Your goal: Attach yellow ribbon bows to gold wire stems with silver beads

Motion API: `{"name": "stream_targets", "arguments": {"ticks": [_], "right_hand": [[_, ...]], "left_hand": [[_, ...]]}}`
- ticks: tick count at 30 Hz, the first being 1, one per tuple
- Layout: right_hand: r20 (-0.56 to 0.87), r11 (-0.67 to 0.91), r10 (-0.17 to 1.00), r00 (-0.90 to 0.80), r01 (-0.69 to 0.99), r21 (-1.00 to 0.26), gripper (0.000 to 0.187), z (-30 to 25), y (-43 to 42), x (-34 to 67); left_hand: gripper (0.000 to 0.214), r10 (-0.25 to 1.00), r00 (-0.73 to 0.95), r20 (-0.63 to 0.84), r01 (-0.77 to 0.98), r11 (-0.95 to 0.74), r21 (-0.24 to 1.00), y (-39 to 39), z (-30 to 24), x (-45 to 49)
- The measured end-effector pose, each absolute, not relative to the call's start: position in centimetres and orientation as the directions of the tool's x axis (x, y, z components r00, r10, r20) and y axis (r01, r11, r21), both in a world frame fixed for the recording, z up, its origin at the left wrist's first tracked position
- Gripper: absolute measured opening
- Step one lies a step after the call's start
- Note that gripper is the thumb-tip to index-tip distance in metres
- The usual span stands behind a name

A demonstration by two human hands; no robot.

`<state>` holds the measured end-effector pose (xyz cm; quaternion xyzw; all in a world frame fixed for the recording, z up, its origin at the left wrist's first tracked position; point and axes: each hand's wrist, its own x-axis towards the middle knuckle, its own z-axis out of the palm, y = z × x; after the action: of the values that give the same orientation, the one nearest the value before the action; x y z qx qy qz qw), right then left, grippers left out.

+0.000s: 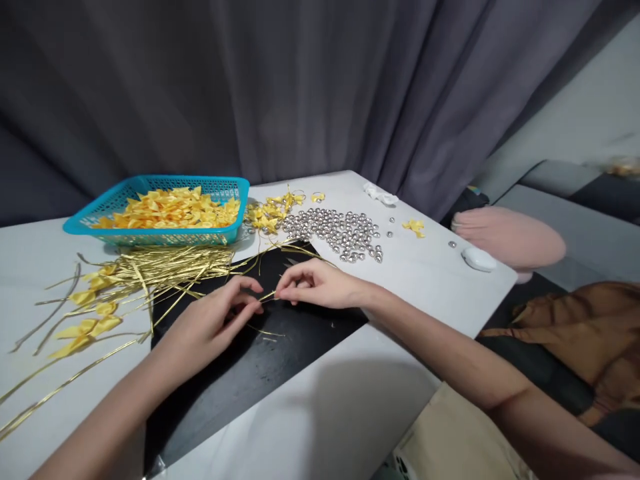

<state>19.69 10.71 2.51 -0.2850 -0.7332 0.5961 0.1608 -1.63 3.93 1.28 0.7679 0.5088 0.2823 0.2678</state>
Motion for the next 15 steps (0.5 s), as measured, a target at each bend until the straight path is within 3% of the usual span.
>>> {"name": "stream_targets", "arguments": {"ticks": [3,9,15], "right_hand": [[-0.152,0.233,0.602,-0.784,0.355,-0.906,0.016,2.6,11.2,20.3],[-0.015,0.575,0.669,-0.743,0.531,-0.622,0.019,2.3,11.8,20.4],[0.153,0.713,0.669,-0.727,0.569,-0.410,0.017,3.8,12.8,17.2]], "left_hand": [[0.023,0.898,0.413,0.151,0.736,-0.427,0.526,4.1,1.7,-2.9],[0.028,0.854,0.498,0.151,0.846,-0.517,0.134,4.2,2.5,-3.2],[0.025,0.814,0.544,0.203,0.835,-0.548,-0.040,4.3,1.7,-3.3]]}}
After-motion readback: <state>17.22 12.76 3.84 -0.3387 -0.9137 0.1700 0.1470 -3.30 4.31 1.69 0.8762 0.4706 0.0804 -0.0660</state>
